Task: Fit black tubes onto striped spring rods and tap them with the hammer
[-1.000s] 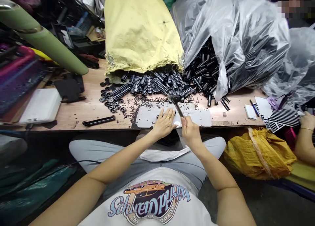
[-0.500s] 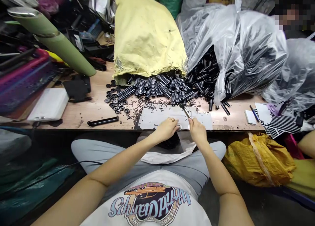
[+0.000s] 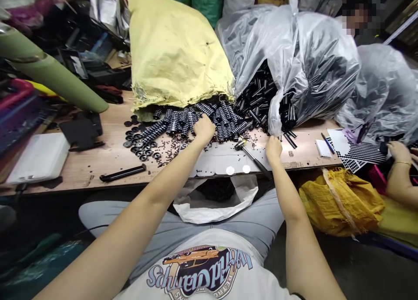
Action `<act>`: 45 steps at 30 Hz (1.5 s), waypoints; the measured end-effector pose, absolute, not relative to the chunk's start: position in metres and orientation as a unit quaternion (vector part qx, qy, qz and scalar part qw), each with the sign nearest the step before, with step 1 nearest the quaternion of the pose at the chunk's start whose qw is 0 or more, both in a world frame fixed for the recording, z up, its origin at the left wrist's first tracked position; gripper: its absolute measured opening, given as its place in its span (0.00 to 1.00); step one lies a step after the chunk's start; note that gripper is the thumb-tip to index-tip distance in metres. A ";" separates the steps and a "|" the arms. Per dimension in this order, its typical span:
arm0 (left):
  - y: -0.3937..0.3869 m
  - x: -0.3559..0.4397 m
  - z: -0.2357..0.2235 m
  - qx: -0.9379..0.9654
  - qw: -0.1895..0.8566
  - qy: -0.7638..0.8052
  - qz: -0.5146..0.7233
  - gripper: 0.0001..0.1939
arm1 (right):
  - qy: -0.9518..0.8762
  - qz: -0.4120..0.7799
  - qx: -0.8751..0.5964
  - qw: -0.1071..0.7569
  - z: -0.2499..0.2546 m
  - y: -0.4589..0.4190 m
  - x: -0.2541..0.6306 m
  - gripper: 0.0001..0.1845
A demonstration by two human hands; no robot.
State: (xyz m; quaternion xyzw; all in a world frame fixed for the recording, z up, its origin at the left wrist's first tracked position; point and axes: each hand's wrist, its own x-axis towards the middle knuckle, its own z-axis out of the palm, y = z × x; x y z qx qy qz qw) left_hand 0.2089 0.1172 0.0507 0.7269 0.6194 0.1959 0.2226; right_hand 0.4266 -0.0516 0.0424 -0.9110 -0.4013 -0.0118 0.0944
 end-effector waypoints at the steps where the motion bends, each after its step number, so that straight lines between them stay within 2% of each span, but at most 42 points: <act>1: 0.113 0.207 0.050 0.734 0.221 0.611 0.199 0.15 | -0.401 0.007 -0.906 0.136 0.043 -0.052 0.430 0.11; 2: 0.110 0.204 0.049 0.740 0.221 0.600 0.208 0.15 | -0.400 0.033 -0.893 0.203 0.043 -0.053 0.430 0.09; 4: 0.101 0.198 0.045 0.730 0.269 0.573 0.256 0.17 | -0.381 0.124 -0.830 0.388 0.041 -0.058 0.417 0.09; 6: 0.088 0.193 0.041 0.650 0.409 0.550 0.326 0.18 | -0.345 0.237 -0.726 0.545 0.034 -0.061 0.390 0.15; 8: 0.073 0.189 0.038 0.508 0.586 0.512 0.370 0.17 | -0.318 0.323 -0.640 0.620 0.024 -0.062 0.354 0.20; 10: 0.056 0.186 0.035 0.401 0.703 0.459 0.366 0.14 | -0.307 0.367 -0.599 0.642 0.013 -0.060 0.319 0.22; 12: 0.042 0.181 0.032 0.381 0.744 0.413 0.363 0.17 | -0.336 0.387 -0.598 0.617 0.008 -0.059 0.295 0.22; 14: 0.035 0.173 0.027 0.421 0.727 0.398 0.369 0.26 | -0.425 0.356 -0.614 0.562 0.012 -0.057 0.284 0.23; 15: 0.033 0.169 0.024 0.454 0.703 0.398 0.374 0.30 | -0.487 0.320 -0.622 0.523 0.017 -0.055 0.283 0.26; 17: 0.034 0.162 0.019 0.538 0.638 0.393 0.386 0.34 | -0.612 0.234 -0.628 0.421 0.032 -0.051 0.287 0.38; 19: 0.035 0.158 0.014 0.625 0.561 0.378 0.390 0.33 | -0.691 0.175 -0.629 0.310 0.046 -0.045 0.291 0.51; 21: 0.032 0.154 0.011 0.697 0.478 0.381 0.375 0.31 | -0.714 0.150 -0.640 0.242 0.052 -0.042 0.293 0.56; 26: 0.005 0.127 0.005 0.817 0.233 0.467 0.245 0.27 | -0.680 0.147 -0.685 0.216 0.036 -0.056 0.294 0.59; 29: -0.007 0.102 0.007 0.834 0.181 0.465 0.234 0.21 | -0.675 0.179 -0.683 0.212 0.026 -0.070 0.297 0.58; 33: 0.006 0.090 0.015 0.814 0.243 0.412 0.329 0.11 | -0.668 0.194 -0.675 0.246 0.027 -0.076 0.297 0.57; 35: 0.018 0.099 0.017 0.791 0.277 0.406 0.365 0.10 | -0.666 0.198 -0.671 0.258 0.029 -0.075 0.294 0.58; 37: 0.028 0.115 0.017 0.752 0.347 0.404 0.388 0.13 | -0.668 0.205 -0.664 0.265 0.029 -0.074 0.292 0.60; 39: 0.032 0.130 0.018 0.685 0.456 0.399 0.404 0.17 | -0.667 0.211 -0.660 0.274 0.028 -0.076 0.291 0.62; 42: 0.029 0.142 0.025 0.540 0.624 0.373 0.423 0.18 | -0.654 0.224 -0.660 0.294 0.028 -0.082 0.292 0.65; 45: 0.020 0.141 0.040 0.437 0.724 0.339 0.413 0.21 | -0.658 0.230 -0.638 0.326 0.032 -0.086 0.292 0.65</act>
